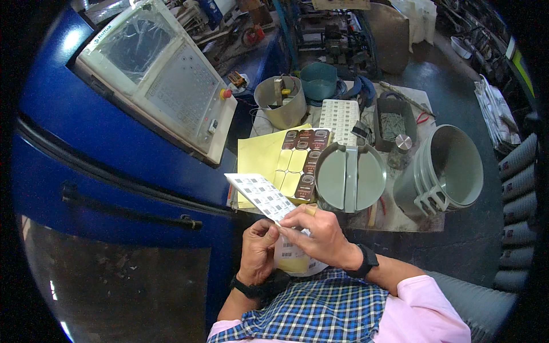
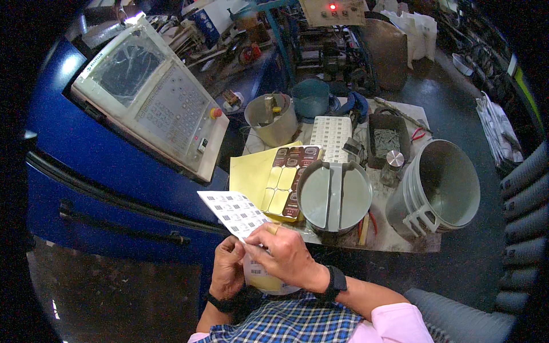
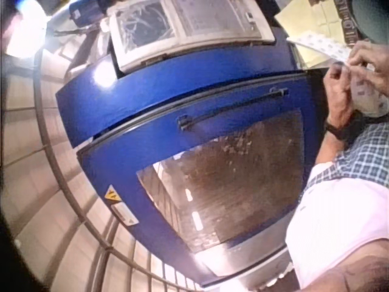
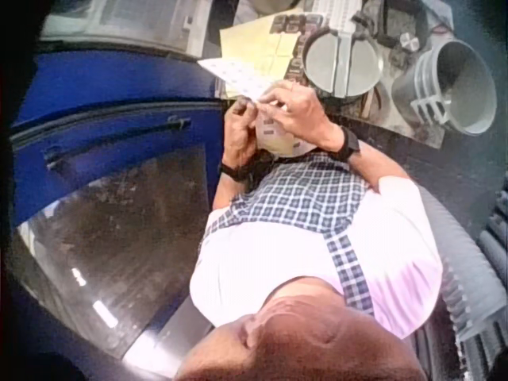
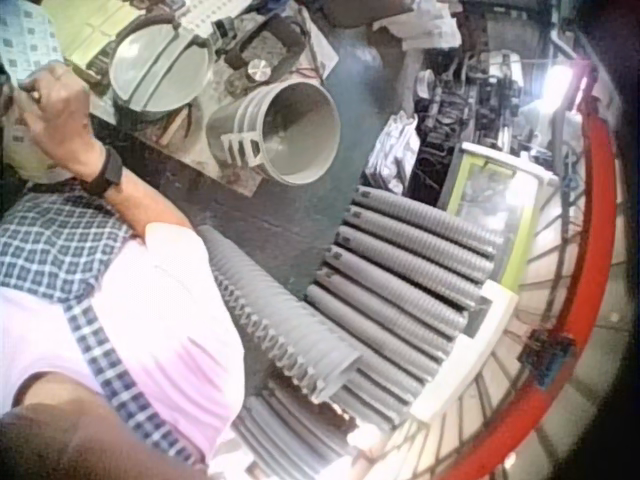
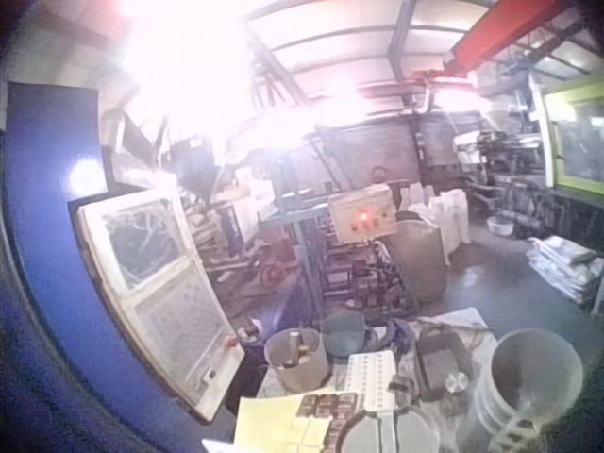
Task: The person retrieves gray plastic buckets from a machine, trims excess plastic from the rim with pliers, smooths the edges with a sanding block, and applies labels to the sides. The finished buckets are stacked on the workbench.
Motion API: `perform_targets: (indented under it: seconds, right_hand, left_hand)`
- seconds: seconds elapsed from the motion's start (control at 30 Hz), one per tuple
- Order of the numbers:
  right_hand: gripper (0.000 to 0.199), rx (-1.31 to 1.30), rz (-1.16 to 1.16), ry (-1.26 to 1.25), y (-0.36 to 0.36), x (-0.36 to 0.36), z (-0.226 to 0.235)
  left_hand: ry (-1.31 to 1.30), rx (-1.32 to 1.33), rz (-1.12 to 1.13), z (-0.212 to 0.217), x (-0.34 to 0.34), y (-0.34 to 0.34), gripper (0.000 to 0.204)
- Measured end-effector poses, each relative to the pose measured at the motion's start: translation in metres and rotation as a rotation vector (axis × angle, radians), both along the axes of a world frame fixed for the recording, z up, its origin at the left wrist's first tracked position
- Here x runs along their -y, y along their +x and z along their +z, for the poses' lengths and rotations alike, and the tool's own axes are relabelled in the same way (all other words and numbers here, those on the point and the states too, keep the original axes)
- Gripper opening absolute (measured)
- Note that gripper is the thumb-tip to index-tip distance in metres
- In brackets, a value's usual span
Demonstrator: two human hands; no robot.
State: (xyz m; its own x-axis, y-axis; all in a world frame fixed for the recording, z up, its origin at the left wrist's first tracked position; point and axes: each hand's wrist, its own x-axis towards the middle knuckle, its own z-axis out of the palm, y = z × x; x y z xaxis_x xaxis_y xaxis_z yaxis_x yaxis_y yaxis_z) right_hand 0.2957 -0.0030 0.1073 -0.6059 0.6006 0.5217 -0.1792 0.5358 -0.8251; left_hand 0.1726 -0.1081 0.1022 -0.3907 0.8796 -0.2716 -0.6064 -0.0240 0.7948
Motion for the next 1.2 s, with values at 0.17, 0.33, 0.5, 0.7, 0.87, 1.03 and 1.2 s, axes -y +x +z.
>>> perform_targets:
  seconds: [0.17,0.33,0.5,0.7,0.87,1.03,1.2]
  right_hand:
    - [0.012,0.077,0.014,-0.154,-0.008,0.003,-0.003]
    - [0.017,0.198,-0.051,-0.565,-0.029,-0.019,-0.013]
    - [0.019,-0.121,-0.245,-1.012,0.0,-0.068,-0.036]
    - [0.022,0.043,-0.575,-0.678,0.064,-0.062,-0.086]
    - [0.02,0.402,-0.759,-0.235,0.079,-0.069,-0.124]
    - [0.031,0.774,-0.686,0.075,0.075,-0.097,-0.145]
    - [0.023,1.328,-0.487,0.443,0.069,-0.097,-0.129]
  left_hand:
    - [-0.003,-0.023,0.043,0.0,0.005,-0.002,0.015]
    - [-0.033,-0.133,0.216,-0.023,0.003,-0.034,0.014]
    - [-0.083,-0.334,0.542,-0.092,-0.01,-0.126,0.013]
    - [-0.256,-0.378,0.464,-0.234,-0.082,-0.243,0.014]
    - [-0.652,-0.211,0.295,-0.261,-0.089,-0.243,0.043]
    - [-0.358,-0.403,0.159,-0.161,-0.035,-0.19,0.023]
    - [-0.374,-0.915,0.162,-0.03,0.045,-0.164,0.022]
